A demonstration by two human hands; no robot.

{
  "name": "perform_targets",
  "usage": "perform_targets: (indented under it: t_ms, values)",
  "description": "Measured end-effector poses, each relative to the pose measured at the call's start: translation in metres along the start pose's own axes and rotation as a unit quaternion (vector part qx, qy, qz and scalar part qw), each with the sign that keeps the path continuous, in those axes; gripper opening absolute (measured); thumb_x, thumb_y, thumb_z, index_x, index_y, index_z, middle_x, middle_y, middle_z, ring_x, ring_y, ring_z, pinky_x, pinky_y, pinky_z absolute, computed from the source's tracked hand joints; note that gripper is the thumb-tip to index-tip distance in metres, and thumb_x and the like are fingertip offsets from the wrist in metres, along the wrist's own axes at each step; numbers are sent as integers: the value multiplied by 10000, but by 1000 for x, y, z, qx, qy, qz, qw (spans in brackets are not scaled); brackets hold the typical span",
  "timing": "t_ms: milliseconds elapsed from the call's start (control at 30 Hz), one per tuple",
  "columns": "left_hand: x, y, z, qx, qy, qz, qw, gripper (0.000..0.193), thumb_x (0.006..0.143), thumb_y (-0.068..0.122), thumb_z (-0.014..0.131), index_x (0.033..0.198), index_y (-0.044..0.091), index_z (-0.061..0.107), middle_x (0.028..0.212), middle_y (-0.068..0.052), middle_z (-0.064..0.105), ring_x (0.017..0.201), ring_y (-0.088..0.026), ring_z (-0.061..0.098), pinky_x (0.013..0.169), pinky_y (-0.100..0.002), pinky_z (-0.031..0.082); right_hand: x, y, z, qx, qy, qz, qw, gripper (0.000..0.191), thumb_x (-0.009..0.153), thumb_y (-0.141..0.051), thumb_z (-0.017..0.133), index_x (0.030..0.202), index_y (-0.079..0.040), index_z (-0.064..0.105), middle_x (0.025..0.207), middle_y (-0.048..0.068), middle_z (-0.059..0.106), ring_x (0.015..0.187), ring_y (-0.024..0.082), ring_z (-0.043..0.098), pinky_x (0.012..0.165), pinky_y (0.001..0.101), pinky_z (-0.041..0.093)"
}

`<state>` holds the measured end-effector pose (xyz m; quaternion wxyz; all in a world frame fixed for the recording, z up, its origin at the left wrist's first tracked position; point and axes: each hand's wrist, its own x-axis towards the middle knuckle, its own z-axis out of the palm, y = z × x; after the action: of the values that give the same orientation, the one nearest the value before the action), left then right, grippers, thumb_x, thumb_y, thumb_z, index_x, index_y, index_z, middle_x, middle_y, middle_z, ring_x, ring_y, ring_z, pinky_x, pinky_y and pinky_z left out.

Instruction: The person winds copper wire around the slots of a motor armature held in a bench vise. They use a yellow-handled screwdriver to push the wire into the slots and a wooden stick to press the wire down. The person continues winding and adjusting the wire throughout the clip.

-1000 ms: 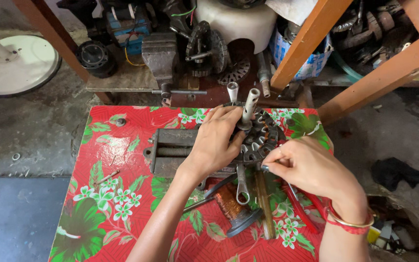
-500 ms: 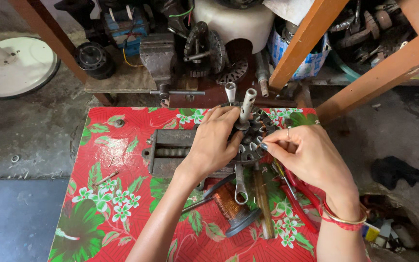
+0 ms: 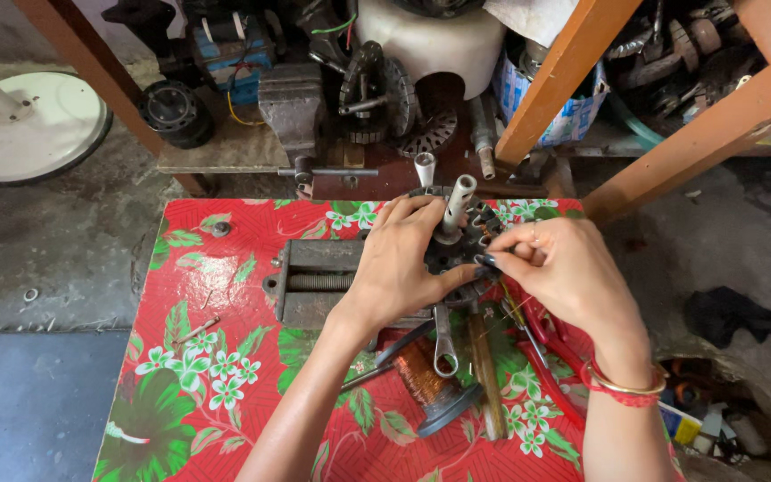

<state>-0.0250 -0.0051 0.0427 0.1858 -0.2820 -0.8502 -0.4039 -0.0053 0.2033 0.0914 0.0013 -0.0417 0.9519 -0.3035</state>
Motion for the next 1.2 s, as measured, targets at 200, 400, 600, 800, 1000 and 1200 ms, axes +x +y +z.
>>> perform_targets:
  t_ms: [200, 400, 600, 800, 1000, 1200]
  values:
    - [-1, -4, 4, 12, -5, -9, 1000, 657, 672, 356, 893, 1173, 22, 629, 1268, -174, 629, 1222, -368, 545, 1082, -481, 383, 5, 20, -9, 36, -63, -1, 997, 99, 812, -78, 761, 859, 8, 750, 598, 31, 730, 519, 66, 590, 501, 284, 473]
    - [-2, -5, 6, 13, 14, -9, 1000, 663, 657, 351, 886, 1178, 22, 641, 1264, -171, 643, 1241, -370, 543, 1105, -484, 378, 3, 16, -7, 35, -61, 44, 997, 115, 835, -103, 738, 852, 11, 739, 611, 88, 751, 501, 108, 619, 514, 308, 505]
    - [-3, -2, 11, 13, 43, -19, 999, 620, 632, 339, 855, 1138, 34, 669, 1250, -165, 661, 1250, -361, 554, 1123, -471, 384, 0, 4, -6, 24, -59, 31, 997, 120, 817, -106, 746, 834, 13, 740, 608, 91, 750, 510, 111, 636, 517, 305, 506]
    - [-2, 3, 11, 20, 54, -18, 998, 549, 634, 334, 838, 1065, 46, 657, 1162, -148, 684, 1222, -341, 571, 1104, -468, 394, -2, 5, -8, 76, -114, 60, 989, 83, 798, -48, 736, 829, 26, 759, 635, 105, 763, 550, 121, 666, 553, 286, 536]
    - [0, 10, 11, 29, 67, -21, 997, 484, 630, 326, 832, 980, 58, 632, 1090, -139, 694, 1187, -336, 579, 1078, -475, 406, -1, 12, -9, 73, -103, 63, 990, 74, 774, -16, 743, 822, 40, 742, 652, 105, 774, 574, 131, 694, 579, 291, 559]
    - [0, 14, 12, 35, 85, -34, 995, 513, 610, 327, 839, 992, 51, 636, 1094, -154, 688, 1183, -341, 570, 1091, -492, 383, 2, 14, -5, 55, -112, 65, 990, 61, 762, -11, 727, 795, 32, 754, 643, 113, 786, 573, 135, 717, 592, 293, 563]
